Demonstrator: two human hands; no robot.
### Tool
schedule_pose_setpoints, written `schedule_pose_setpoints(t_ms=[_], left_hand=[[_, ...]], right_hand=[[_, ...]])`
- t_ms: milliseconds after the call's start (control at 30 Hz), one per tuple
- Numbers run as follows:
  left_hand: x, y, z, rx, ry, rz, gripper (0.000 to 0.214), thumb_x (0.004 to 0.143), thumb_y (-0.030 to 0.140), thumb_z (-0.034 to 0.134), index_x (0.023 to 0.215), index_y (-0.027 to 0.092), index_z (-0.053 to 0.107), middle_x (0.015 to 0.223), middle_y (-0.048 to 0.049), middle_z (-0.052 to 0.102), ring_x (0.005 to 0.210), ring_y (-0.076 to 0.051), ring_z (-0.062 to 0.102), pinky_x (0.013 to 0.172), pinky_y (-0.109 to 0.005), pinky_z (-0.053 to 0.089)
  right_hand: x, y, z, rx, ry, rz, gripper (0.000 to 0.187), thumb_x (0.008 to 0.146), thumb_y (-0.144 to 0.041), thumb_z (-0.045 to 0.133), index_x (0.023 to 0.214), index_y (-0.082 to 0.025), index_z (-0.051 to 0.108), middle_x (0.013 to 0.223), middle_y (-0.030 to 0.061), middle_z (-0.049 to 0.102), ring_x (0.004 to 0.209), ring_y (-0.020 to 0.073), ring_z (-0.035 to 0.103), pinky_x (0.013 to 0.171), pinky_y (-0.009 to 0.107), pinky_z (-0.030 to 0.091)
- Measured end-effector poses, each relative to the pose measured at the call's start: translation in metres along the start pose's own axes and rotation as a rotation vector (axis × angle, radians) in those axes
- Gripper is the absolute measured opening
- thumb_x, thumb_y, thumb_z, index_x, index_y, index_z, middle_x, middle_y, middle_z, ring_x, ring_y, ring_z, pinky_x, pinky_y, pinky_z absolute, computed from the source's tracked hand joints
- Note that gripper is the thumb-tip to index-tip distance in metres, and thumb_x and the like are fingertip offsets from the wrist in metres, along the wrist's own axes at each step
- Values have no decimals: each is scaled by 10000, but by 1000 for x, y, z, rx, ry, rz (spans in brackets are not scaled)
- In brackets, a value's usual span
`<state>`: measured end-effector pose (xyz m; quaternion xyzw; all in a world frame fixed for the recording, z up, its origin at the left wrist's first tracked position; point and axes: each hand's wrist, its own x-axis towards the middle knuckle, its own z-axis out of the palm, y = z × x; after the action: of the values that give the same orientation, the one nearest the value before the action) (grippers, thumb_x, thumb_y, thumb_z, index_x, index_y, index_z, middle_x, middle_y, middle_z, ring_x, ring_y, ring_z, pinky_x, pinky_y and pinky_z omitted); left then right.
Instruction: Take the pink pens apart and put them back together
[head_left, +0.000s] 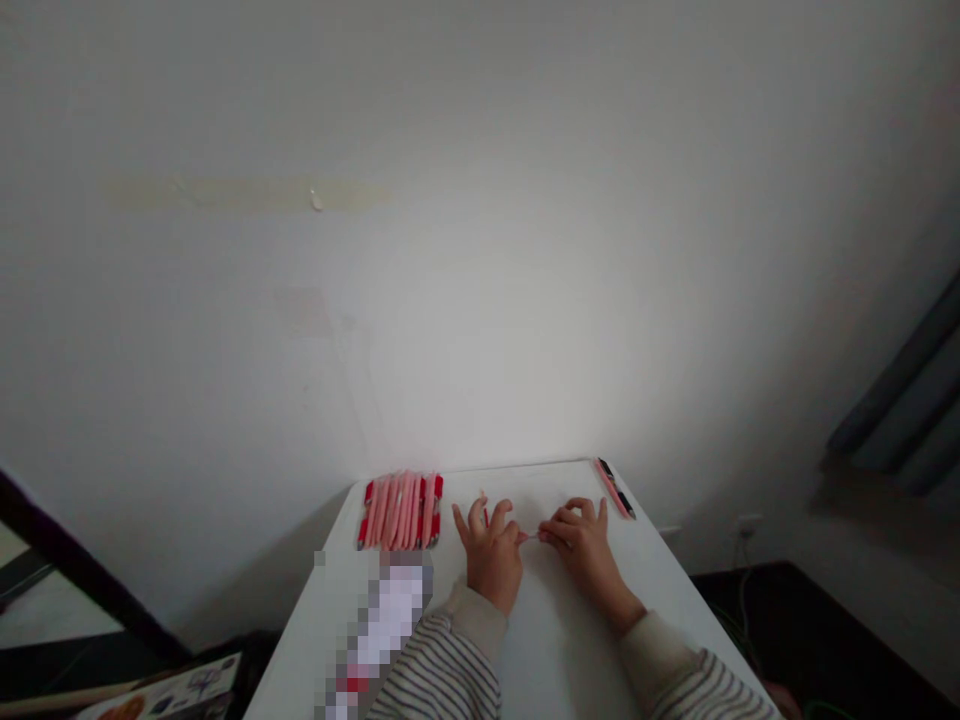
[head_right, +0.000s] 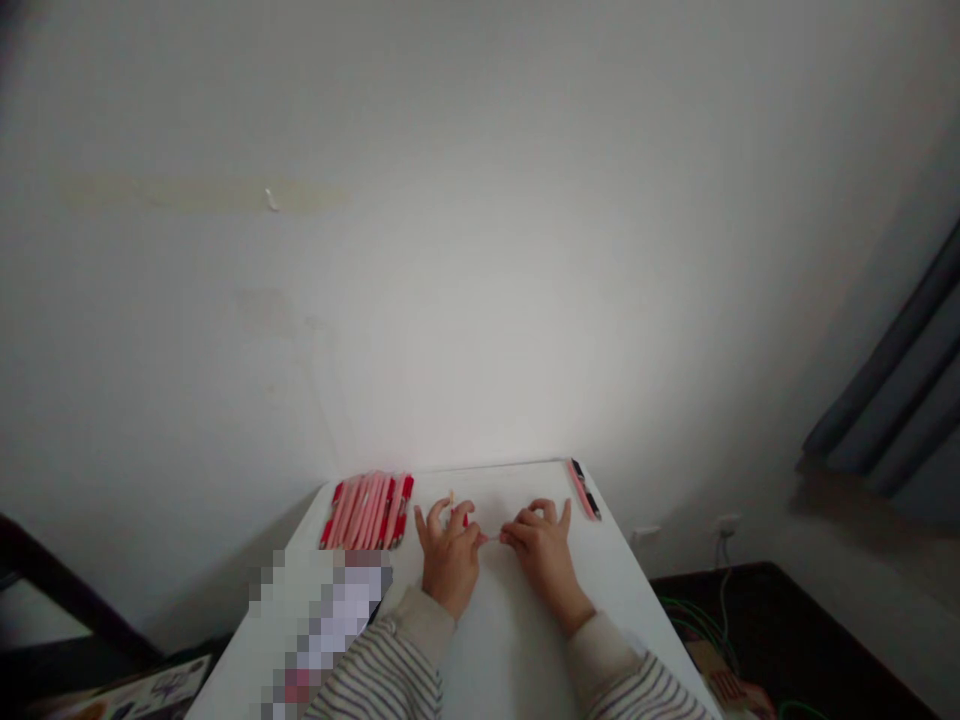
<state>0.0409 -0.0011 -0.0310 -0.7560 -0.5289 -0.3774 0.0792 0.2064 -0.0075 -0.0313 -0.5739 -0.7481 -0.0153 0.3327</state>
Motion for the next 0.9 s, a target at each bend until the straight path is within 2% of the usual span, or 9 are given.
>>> schedule_pose_setpoints(t_ms=[233, 400, 467, 533, 667, 767, 900], left_hand=[[2, 0, -4, -38, -12, -49, 118, 779, 254, 615, 674, 276, 663, 1074, 59, 644, 1165, -267, 415, 1097, -682, 93], [2, 1, -6, -47, 27, -72, 131, 799, 270, 609, 693, 305, 679, 1150, 79, 643, 1224, -272, 408, 1088, -693, 41], [2, 0, -6, -40, 31, -77, 116, 795, 282, 620, 703, 314, 683, 1171, 83, 640, 1220, -273, 424, 1082, -699, 43], [1, 0, -6, -30, 30, -80, 94, 786, 288, 635, 728, 337, 690, 1194, 89, 633, 1217, -277, 435, 1071, -712, 49], [1, -2, -6, -1, 45, -43, 186, 762, 266, 667, 880, 409, 689, 1201, 75, 637, 1216, -287, 450, 1057, -731, 46], [0, -3, -6, 6, 68, 15, 295, 758, 252, 674, 986, 439, 657, 1116, 59, 678, 1193, -263, 475, 1072, -717, 11], [-3, -5, -2, 12, 73, 134, 261, 810, 236, 618, 1007, 405, 648, 894, 59, 707, 1119, -206, 527, 1098, -679, -55]], right_hand=[[-1, -1, 2, -9, 93, -34, 148, 846, -365, 589, 930, -416, 700, 829, -11, 682, 1004, 249, 485, 1022, 676, 93], [-2, 6, 8, -32, 90, 36, 245, 879, -379, 524, 1094, -366, 640, 932, 14, 683, 1055, 264, 489, 1000, 706, 129], [-2, 9, 8, -38, 73, 79, 226, 883, -393, 506, 1037, -328, 658, 943, 21, 683, 1059, 272, 493, 990, 719, 126], [-2, 11, 6, -29, 37, 83, 222, 883, -419, 494, 894, -301, 681, 889, 16, 684, 1030, 270, 506, 989, 724, 105], [-1, 16, 3, 16, 16, 83, 245, 881, -437, 484, 848, -287, 675, 882, 21, 684, 1017, 271, 511, 982, 728, 109], [-1, 19, 2, 40, 0, 87, 233, 879, -432, 490, 864, -291, 676, 887, 19, 685, 1020, 268, 514, 988, 729, 103], [-2, 17, 2, 42, -48, 50, 202, 885, -392, 495, 959, -348, 678, 899, 7, 684, 1047, 261, 507, 1010, 715, 102]])
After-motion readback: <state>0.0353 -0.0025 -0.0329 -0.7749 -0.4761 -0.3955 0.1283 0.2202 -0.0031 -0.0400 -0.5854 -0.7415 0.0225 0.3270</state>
